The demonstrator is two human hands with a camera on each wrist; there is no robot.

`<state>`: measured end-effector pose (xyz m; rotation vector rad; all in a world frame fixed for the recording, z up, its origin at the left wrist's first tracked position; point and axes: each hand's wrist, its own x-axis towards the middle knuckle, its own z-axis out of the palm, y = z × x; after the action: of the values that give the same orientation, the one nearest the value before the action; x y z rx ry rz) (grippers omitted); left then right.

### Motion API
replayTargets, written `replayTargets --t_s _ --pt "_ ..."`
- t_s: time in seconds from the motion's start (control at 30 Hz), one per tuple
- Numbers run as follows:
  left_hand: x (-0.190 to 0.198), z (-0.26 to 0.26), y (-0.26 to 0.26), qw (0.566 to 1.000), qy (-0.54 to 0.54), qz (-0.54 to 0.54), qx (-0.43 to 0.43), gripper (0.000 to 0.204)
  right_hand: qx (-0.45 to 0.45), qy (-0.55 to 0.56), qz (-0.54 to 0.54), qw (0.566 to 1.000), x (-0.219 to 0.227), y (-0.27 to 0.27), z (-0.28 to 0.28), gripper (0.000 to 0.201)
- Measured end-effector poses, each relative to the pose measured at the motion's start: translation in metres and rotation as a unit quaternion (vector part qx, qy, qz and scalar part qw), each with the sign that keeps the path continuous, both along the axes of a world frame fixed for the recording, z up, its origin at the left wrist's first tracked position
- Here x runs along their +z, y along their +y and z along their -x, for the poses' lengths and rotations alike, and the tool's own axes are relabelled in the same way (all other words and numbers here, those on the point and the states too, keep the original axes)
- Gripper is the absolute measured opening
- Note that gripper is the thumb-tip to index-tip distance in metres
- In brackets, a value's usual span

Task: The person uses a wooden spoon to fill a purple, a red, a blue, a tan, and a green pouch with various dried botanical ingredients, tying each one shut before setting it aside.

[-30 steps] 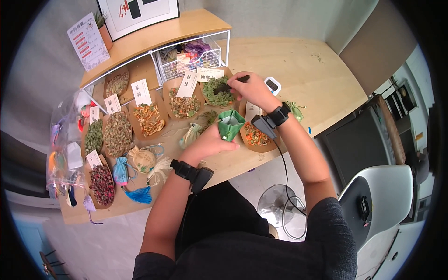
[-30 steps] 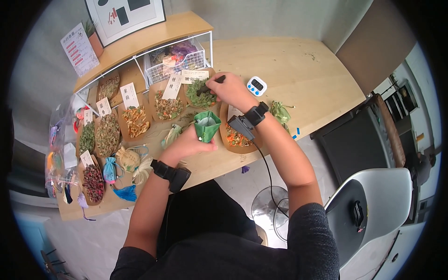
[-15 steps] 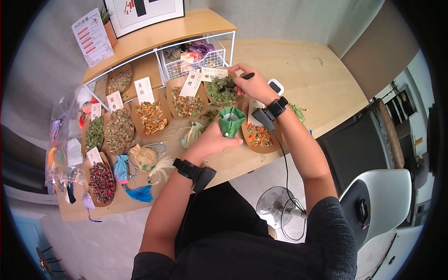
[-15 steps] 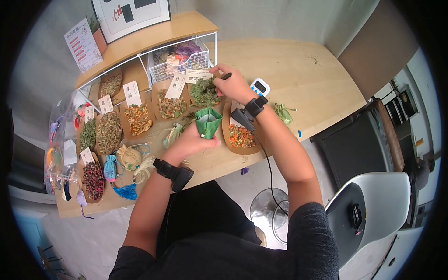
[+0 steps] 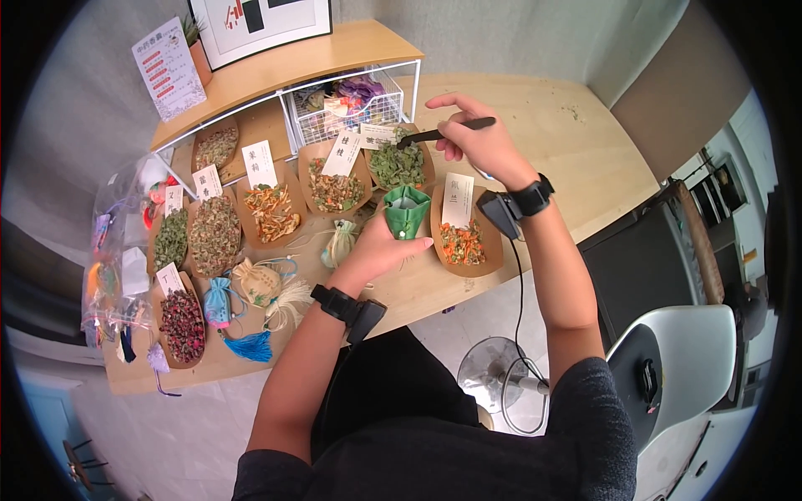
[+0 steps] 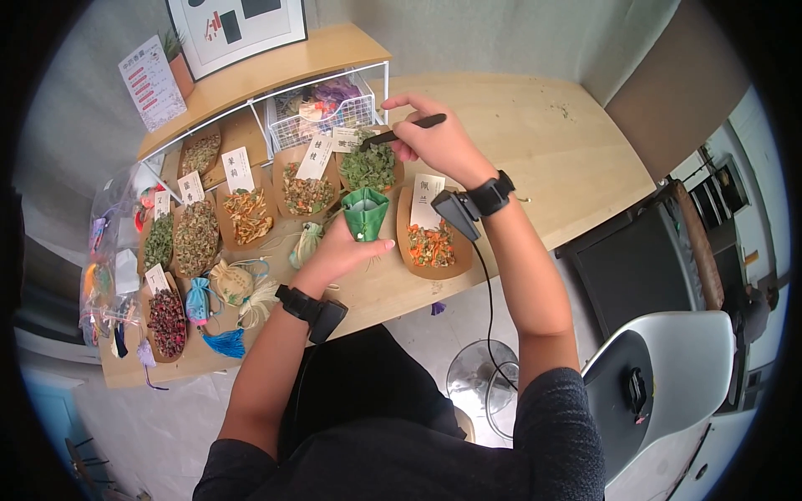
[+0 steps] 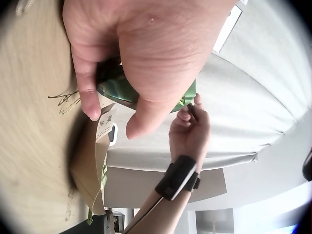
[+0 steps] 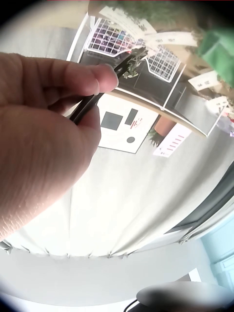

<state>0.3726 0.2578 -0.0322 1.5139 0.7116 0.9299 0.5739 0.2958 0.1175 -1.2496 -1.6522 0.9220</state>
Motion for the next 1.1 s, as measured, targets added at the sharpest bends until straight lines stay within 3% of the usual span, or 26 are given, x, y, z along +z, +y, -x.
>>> replayTargets --t_s 0.23,0.33,0.43,0.53,0.73,1.0,1.1 --pt "0.001 0.001 -0.001 0.997 0.011 0.076 -0.005 0.061 0.051 0.003 0.025 0.998 0.031 -0.05 0.001 0.035" --pt "0.004 0.001 -0.005 0.997 0.01 0.071 0.007 0.037 0.077 0.007 0.061 0.995 0.025 -0.056 0.001 0.035" --pt "0.004 0.001 -0.004 0.997 0.017 0.07 0.001 0.032 0.102 -0.005 0.081 0.991 0.019 -0.056 0.004 0.032" --pt "0.001 0.0 -0.004 0.997 0.019 0.079 0.003 0.057 0.128 -0.047 0.095 0.986 0.011 -0.053 0.011 0.028" --pt "-0.005 -0.001 -0.004 0.999 0.02 0.048 0.015 0.056 0.151 -0.147 0.124 0.97 0.007 -0.041 0.02 0.018" --pt "0.002 0.002 -0.006 0.995 0.051 0.083 0.003 0.051 0.109 -0.099 0.13 0.981 0.052 -0.03 -0.018 0.02" --pt "0.002 0.003 -0.006 0.996 0.056 0.07 0.0 0.047 0.018 -0.053 0.106 0.993 0.02 0.003 -0.034 0.02"
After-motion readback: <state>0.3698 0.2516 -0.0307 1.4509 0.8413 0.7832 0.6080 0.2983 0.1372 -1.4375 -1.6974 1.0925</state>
